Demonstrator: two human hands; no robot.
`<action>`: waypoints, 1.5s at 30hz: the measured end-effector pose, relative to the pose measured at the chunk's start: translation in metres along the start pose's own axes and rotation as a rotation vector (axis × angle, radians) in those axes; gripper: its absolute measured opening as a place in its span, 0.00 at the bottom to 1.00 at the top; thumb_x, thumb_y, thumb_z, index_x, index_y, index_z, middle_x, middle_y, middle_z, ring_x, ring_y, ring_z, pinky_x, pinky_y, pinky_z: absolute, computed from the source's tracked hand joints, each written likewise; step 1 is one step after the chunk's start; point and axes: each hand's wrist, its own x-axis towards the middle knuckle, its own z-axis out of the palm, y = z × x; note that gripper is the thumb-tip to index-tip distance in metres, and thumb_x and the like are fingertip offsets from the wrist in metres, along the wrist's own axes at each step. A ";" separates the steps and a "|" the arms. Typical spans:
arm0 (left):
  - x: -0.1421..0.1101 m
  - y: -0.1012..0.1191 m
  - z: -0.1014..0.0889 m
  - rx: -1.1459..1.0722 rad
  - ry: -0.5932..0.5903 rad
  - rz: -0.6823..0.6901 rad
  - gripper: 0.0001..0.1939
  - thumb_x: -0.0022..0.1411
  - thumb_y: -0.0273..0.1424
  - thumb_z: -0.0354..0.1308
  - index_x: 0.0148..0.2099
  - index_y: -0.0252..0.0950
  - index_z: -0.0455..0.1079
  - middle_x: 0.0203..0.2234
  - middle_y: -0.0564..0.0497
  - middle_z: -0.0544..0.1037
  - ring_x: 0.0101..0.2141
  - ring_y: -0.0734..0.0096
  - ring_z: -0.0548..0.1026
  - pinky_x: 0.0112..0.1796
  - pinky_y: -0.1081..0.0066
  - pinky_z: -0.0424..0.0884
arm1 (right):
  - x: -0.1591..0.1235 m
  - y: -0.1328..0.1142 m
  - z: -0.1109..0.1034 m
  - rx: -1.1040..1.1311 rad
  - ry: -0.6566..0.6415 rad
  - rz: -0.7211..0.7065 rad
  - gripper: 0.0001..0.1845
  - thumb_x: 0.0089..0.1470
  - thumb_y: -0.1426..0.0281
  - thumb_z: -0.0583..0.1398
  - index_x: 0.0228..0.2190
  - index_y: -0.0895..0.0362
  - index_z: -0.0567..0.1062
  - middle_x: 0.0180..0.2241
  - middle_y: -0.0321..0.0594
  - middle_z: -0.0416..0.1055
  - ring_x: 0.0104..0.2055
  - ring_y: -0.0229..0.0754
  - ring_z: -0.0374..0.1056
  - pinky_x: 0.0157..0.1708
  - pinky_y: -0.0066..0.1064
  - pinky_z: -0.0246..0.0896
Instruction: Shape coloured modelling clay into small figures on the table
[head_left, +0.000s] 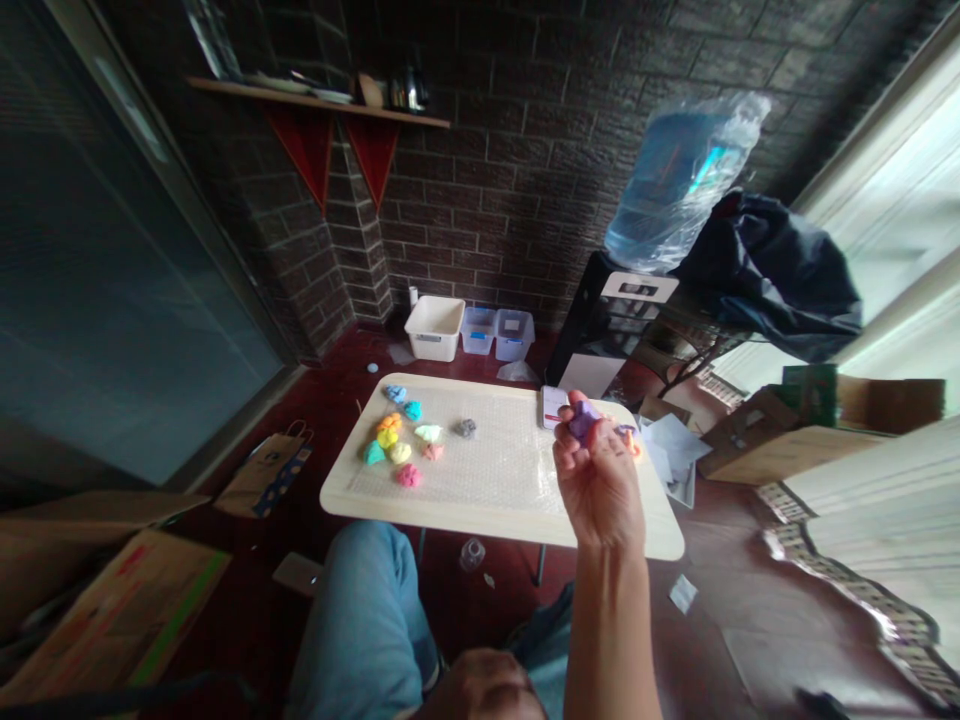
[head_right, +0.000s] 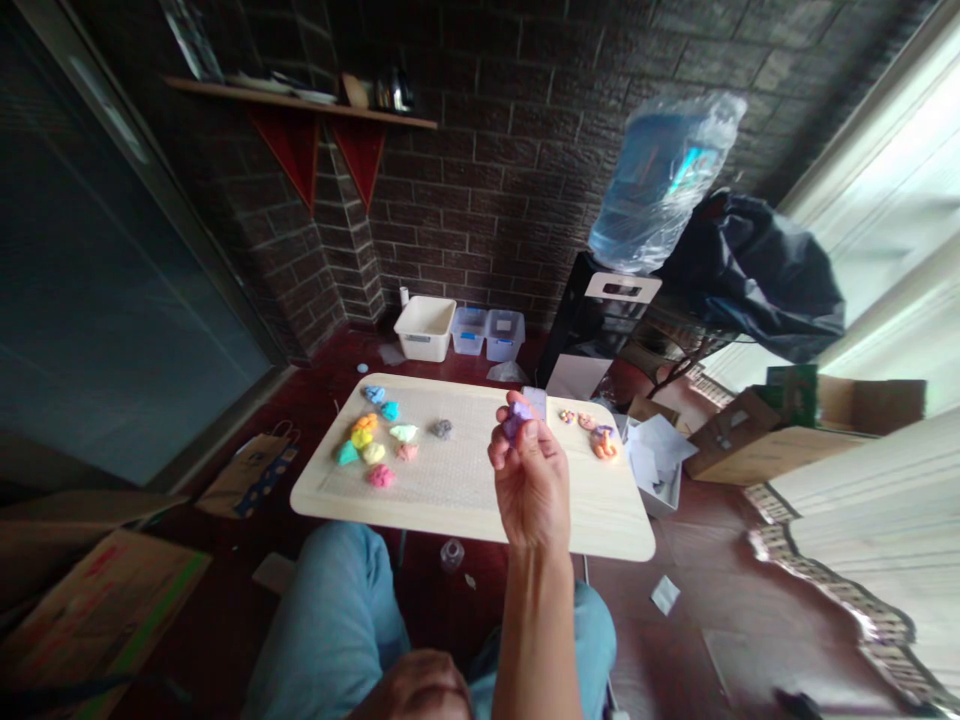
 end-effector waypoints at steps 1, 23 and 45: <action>0.001 0.003 -0.005 0.016 0.014 0.001 0.21 0.69 0.46 0.45 0.43 0.41 0.75 0.26 0.45 0.78 0.30 0.65 0.77 0.33 0.68 0.71 | -0.001 0.002 0.001 0.000 0.001 -0.001 0.14 0.48 0.64 0.69 0.37 0.56 0.81 0.33 0.38 0.72 0.25 0.30 0.58 0.20 0.20 0.56; 0.133 0.065 -0.138 -1.144 0.603 -0.500 0.19 0.69 0.42 0.50 0.52 0.36 0.72 0.44 0.45 0.78 0.45 0.65 0.76 0.47 0.66 0.72 | -0.031 0.039 -0.010 -1.042 -0.275 -0.328 0.18 0.64 0.61 0.54 0.53 0.46 0.73 0.63 0.43 0.60 0.66 0.50 0.54 0.64 0.51 0.49; 0.132 0.051 -0.148 -1.493 0.685 -0.570 0.08 0.67 0.25 0.55 0.40 0.25 0.74 0.29 0.48 0.76 0.26 0.81 0.75 0.27 0.83 0.72 | -0.047 0.048 -0.010 -0.365 -0.159 0.115 0.24 0.58 0.61 0.63 0.55 0.45 0.70 0.53 0.40 0.74 0.56 0.45 0.69 0.57 0.41 0.64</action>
